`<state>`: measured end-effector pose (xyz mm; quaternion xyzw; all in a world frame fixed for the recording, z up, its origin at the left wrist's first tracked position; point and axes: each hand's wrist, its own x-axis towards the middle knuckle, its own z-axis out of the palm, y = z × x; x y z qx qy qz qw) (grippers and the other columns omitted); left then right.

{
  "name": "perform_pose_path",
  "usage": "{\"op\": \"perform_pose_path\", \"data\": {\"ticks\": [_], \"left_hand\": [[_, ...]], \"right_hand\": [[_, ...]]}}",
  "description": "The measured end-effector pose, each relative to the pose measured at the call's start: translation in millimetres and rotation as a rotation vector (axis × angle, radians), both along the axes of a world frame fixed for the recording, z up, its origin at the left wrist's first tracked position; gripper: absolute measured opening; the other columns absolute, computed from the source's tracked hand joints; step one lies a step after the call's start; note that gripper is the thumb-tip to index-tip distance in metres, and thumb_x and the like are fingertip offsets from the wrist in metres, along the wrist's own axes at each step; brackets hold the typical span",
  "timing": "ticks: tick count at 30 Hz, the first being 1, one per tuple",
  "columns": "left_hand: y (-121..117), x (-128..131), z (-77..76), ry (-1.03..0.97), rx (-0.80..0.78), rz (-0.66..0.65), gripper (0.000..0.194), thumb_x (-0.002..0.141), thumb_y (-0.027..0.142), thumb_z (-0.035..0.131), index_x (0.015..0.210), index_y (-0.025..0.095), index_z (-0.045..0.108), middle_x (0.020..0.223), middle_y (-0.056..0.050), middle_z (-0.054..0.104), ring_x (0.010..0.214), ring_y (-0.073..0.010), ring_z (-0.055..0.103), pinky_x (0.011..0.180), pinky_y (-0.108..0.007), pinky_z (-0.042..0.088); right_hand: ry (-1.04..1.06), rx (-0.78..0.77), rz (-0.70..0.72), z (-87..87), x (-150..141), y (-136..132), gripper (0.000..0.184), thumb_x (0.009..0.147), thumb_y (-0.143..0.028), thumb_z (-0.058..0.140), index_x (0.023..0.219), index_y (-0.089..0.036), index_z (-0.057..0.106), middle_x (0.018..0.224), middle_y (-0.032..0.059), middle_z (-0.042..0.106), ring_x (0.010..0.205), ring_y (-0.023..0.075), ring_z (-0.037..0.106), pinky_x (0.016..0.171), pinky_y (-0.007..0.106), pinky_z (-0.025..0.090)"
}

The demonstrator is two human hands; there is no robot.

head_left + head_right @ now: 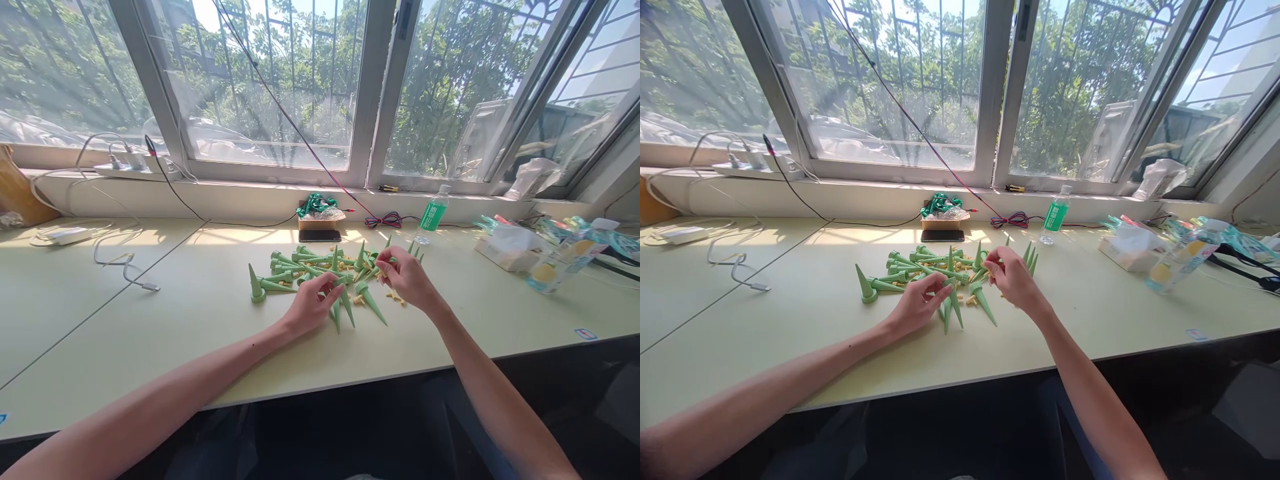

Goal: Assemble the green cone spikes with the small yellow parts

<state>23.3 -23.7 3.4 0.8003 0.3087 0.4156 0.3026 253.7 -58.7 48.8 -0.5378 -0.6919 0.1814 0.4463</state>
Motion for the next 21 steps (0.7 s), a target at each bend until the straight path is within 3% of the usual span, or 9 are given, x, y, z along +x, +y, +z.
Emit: {"op": "perform_pose_path", "data": {"ticks": [10, 21], "left_hand": [[0.0, 0.5, 0.2, -0.008, -0.016, 0.000, 0.027, 0.092, 0.043, 0.053, 0.086, 0.017, 0.057, 0.068, 0.001, 0.050, 0.062, -0.0106, 0.045, 0.052, -0.019, 0.041], [4.4, 0.3, -4.2, -0.069, -0.059, 0.012, 0.030, 0.092, 0.047, 0.054, 0.089, 0.017, 0.059, 0.067, 0.001, 0.054, 0.061, -0.0113, 0.048, 0.051, -0.020, 0.041]], "right_hand": [[-0.096, 0.155, 0.139, -22.9, -18.9, 8.3, 0.013, 0.092, -0.027, 0.055, 0.097, -0.020, 0.064, 0.093, 0.0057, 0.055, 0.077, 0.0158, 0.058, 0.073, 0.031, 0.052], [-0.080, 0.296, 0.232, -32.7, -30.5, 8.3, 0.021, 0.096, -0.022, 0.050, 0.101, -0.024, 0.069, 0.099, 0.0063, 0.064, 0.089, 0.0183, 0.062, 0.077, 0.032, 0.051]]}}
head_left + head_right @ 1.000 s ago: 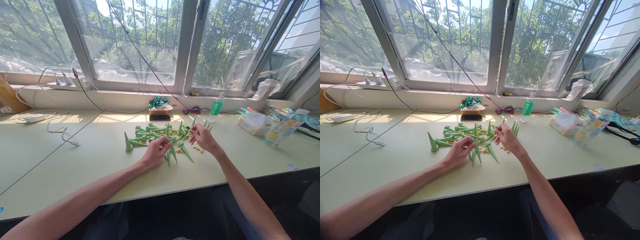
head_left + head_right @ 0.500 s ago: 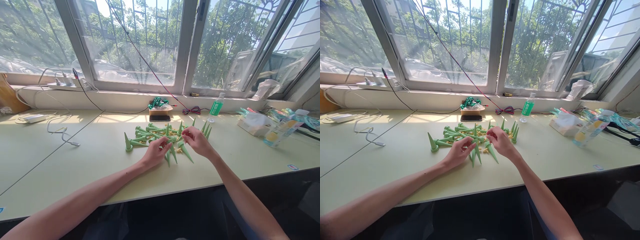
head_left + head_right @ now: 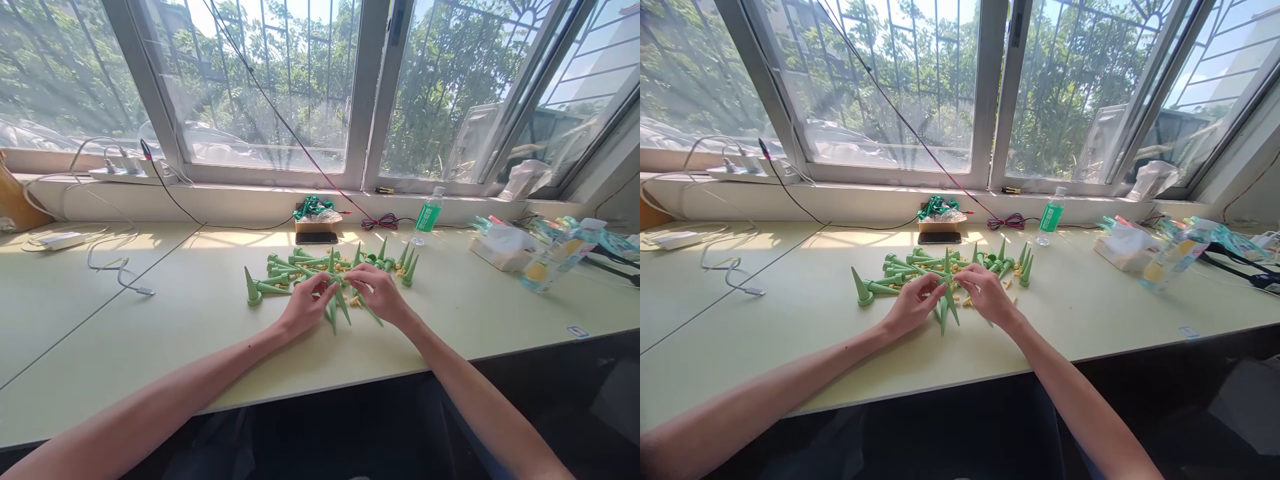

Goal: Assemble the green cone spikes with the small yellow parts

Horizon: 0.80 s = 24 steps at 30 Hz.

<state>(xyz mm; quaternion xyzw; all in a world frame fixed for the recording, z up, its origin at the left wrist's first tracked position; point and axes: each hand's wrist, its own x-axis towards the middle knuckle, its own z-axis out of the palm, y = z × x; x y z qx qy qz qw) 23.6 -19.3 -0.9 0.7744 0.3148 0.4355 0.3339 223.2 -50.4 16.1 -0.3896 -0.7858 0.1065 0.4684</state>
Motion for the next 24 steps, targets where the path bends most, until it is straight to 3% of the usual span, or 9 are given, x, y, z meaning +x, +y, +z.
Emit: {"op": "perform_pose_path", "data": {"ticks": [13, 24], "left_hand": [[-1.2, -1.0, 1.6, 0.002, -0.036, 0.011, 0.028, 0.091, 0.046, 0.056, 0.089, 0.018, 0.059, 0.067, 0.001, 0.053, 0.058, -0.0106, 0.048, 0.050, -0.020, 0.040], [2.9, -0.5, -3.2, -0.087, -0.074, -0.016, 0.025, 0.091, 0.043, 0.057, 0.090, 0.018, 0.058, 0.066, 0.002, 0.050, 0.054, -0.0092, 0.047, 0.046, -0.019, 0.038]], "right_hand": [[0.005, -0.053, -0.111, 4.2, -3.4, -5.9, 0.013, 0.095, -0.029, 0.053, 0.094, -0.021, 0.062, 0.086, 0.0041, 0.068, 0.076, 0.0172, 0.063, 0.071, 0.029, 0.050], [0.002, 0.010, -0.043, 4.9, -2.2, -7.4, 0.019, 0.098, -0.026, 0.046, 0.102, -0.023, 0.065, 0.093, 0.0063, 0.067, 0.084, 0.0181, 0.063, 0.074, 0.030, 0.050]]}}
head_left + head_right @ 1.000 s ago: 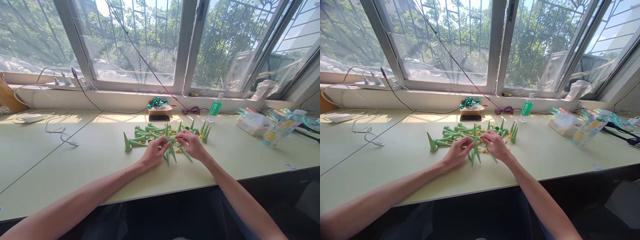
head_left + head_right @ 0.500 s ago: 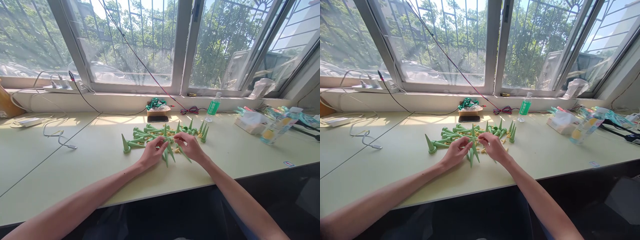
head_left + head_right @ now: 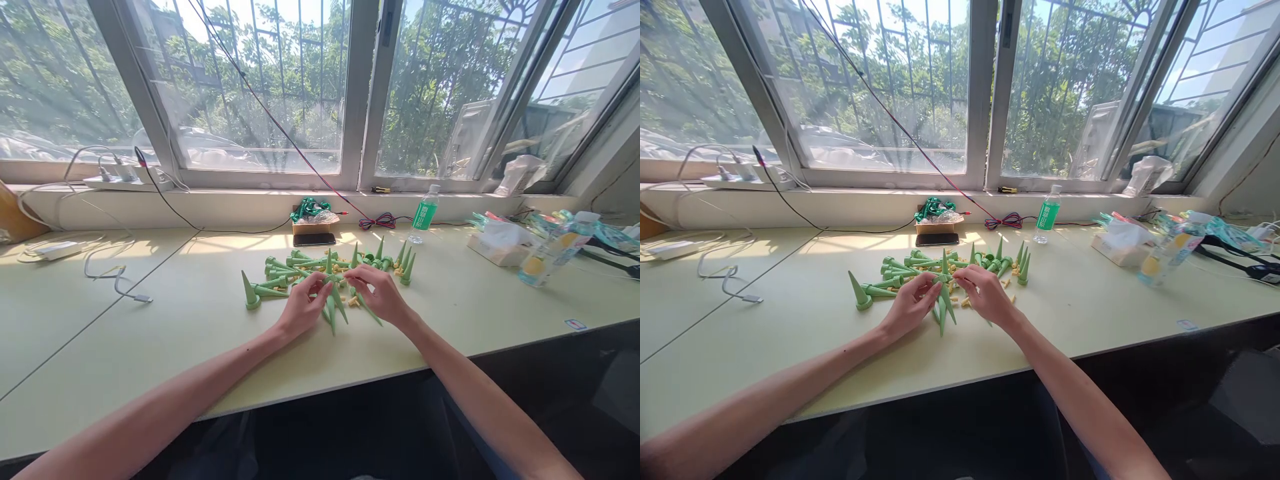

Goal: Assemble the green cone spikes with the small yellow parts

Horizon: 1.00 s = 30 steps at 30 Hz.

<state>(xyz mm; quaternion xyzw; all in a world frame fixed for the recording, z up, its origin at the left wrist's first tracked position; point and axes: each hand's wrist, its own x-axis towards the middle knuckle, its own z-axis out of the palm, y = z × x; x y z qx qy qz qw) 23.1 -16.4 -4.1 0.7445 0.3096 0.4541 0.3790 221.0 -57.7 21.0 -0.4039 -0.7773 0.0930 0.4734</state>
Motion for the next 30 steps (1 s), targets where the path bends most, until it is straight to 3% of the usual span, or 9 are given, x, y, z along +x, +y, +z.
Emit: {"op": "perform_pose_path", "data": {"ticks": [9, 30], "left_hand": [[-3.8, 1.1, 3.9, -0.023, 0.018, 0.017, 0.029, 0.088, 0.048, 0.058, 0.088, 0.018, 0.060, 0.064, 0.001, 0.057, 0.054, -0.0113, 0.054, 0.045, -0.021, 0.040], [-2.4, 0.5, 0.5, -0.038, 0.018, -0.028, 0.026, 0.089, 0.043, 0.059, 0.091, 0.018, 0.058, 0.066, 0.002, 0.051, 0.055, -0.0094, 0.047, 0.046, -0.019, 0.038]], "right_hand": [[0.059, -0.043, -0.037, -4.5, 0.2, 2.9, 0.011, 0.094, -0.025, 0.052, 0.096, -0.021, 0.062, 0.088, 0.0034, 0.069, 0.076, 0.0161, 0.065, 0.072, 0.028, 0.051], [0.040, -0.021, 0.017, -6.1, -0.6, 4.2, 0.012, 0.092, -0.019, 0.053, 0.094, -0.019, 0.064, 0.080, 0.0026, 0.069, 0.071, 0.0147, 0.064, 0.065, 0.025, 0.048]]}}
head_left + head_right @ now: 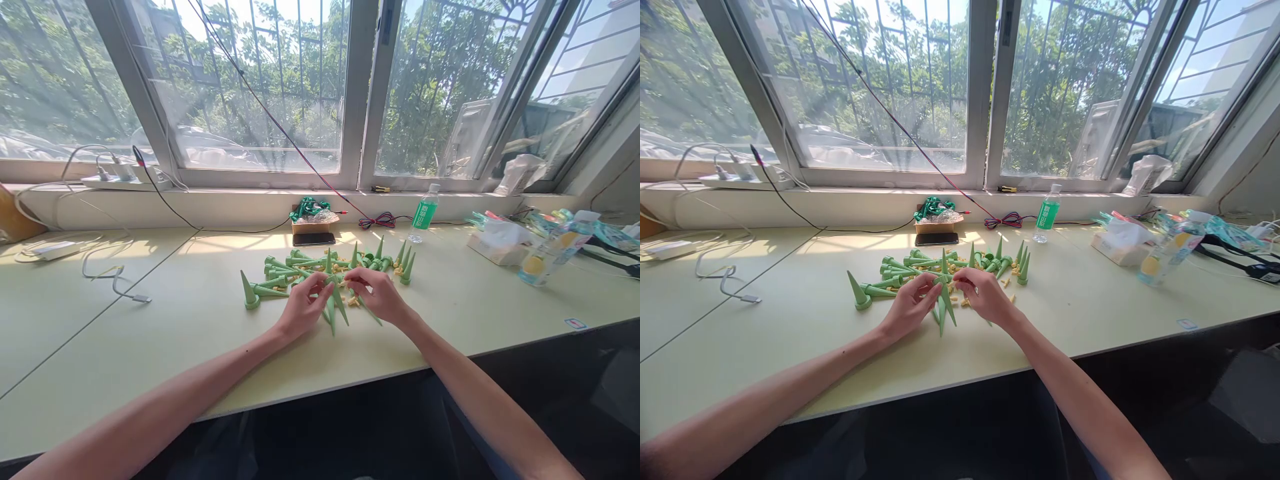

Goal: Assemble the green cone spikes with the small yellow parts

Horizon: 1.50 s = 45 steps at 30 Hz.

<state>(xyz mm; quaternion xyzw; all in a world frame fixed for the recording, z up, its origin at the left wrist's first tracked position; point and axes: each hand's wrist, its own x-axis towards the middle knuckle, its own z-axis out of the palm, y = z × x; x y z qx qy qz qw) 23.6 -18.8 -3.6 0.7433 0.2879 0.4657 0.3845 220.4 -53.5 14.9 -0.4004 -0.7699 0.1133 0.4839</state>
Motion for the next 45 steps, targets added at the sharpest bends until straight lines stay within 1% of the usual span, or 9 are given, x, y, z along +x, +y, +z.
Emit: {"op": "perform_pose_path", "data": {"ticks": [8, 14, 21, 26, 33, 42, 45], "left_hand": [[-0.8, 0.3, 1.3, -0.020, 0.019, 0.016, 0.028, 0.087, 0.045, 0.061, 0.088, 0.017, 0.060, 0.065, 0.001, 0.053, 0.055, -0.0101, 0.049, 0.044, -0.019, 0.038], [-0.2, -1.3, 1.1, 0.014, 0.004, 0.007, 0.025, 0.090, 0.043, 0.059, 0.089, 0.018, 0.057, 0.068, 0.003, 0.046, 0.059, -0.0099, 0.047, 0.046, -0.018, 0.037], [0.1, -3.5, -0.1, 0.073, 0.054, 0.022, 0.022, 0.092, 0.041, 0.055, 0.091, 0.019, 0.056, 0.071, 0.002, 0.047, 0.063, -0.0108, 0.048, 0.050, -0.018, 0.039], [0.3, -3.6, -0.9, 0.087, 0.064, 0.029, 0.022, 0.093, 0.041, 0.054, 0.093, 0.019, 0.056, 0.072, 0.001, 0.049, 0.065, -0.0114, 0.050, 0.052, -0.019, 0.040], [-1.6, -2.6, 2.3, 0.094, 0.083, 0.035, 0.024, 0.092, 0.042, 0.054, 0.090, 0.018, 0.056, 0.072, 0.001, 0.049, 0.065, -0.0118, 0.051, 0.053, -0.019, 0.042], [-4.5, -1.6, 4.2, 0.109, 0.109, 0.043, 0.024, 0.091, 0.042, 0.055, 0.088, 0.018, 0.057, 0.074, 0.000, 0.053, 0.066, -0.0116, 0.053, 0.053, -0.019, 0.043], [-4.7, -1.2, 4.1, 0.098, 0.088, 0.046, 0.025, 0.091, 0.042, 0.056, 0.088, 0.018, 0.058, 0.072, 0.001, 0.053, 0.065, -0.0113, 0.052, 0.053, -0.019, 0.043]], "right_hand": [[0.006, -0.042, 0.022, 1.0, -0.1, 0.0, 0.012, 0.092, -0.019, 0.052, 0.094, -0.018, 0.064, 0.078, 0.0021, 0.067, 0.067, 0.0136, 0.061, 0.064, 0.025, 0.046], [0.004, -0.068, 0.047, -1.2, 0.7, 1.4, 0.011, 0.092, -0.020, 0.052, 0.092, -0.018, 0.062, 0.075, 0.0009, 0.064, 0.063, 0.0124, 0.056, 0.063, 0.025, 0.044], [-0.024, -0.092, 0.049, -3.9, 1.0, 3.0, 0.015, 0.095, -0.025, 0.050, 0.087, -0.018, 0.059, 0.070, 0.0003, 0.060, 0.063, 0.0128, 0.053, 0.062, 0.025, 0.042], [-0.036, -0.099, 0.048, -4.8, 1.3, 2.8, 0.016, 0.096, -0.026, 0.049, 0.084, -0.018, 0.057, 0.068, -0.0008, 0.056, 0.061, 0.0120, 0.050, 0.060, 0.024, 0.040], [-0.065, -0.096, 0.036, -4.5, 1.5, 2.6, 0.020, 0.097, -0.028, 0.047, 0.082, -0.018, 0.056, 0.064, -0.0024, 0.051, 0.058, 0.0113, 0.043, 0.057, 0.023, 0.035], [-0.133, -0.083, -0.021, -5.3, 1.8, 3.5, 0.030, 0.099, -0.034, 0.042, 0.074, -0.019, 0.051, 0.063, -0.0029, 0.046, 0.057, 0.0114, 0.038, 0.056, 0.025, 0.032], [-0.143, -0.084, -0.030, -5.5, 1.7, 2.9, 0.032, 0.100, -0.035, 0.041, 0.073, -0.019, 0.049, 0.062, -0.0034, 0.043, 0.057, 0.0112, 0.037, 0.056, 0.025, 0.031]]}}
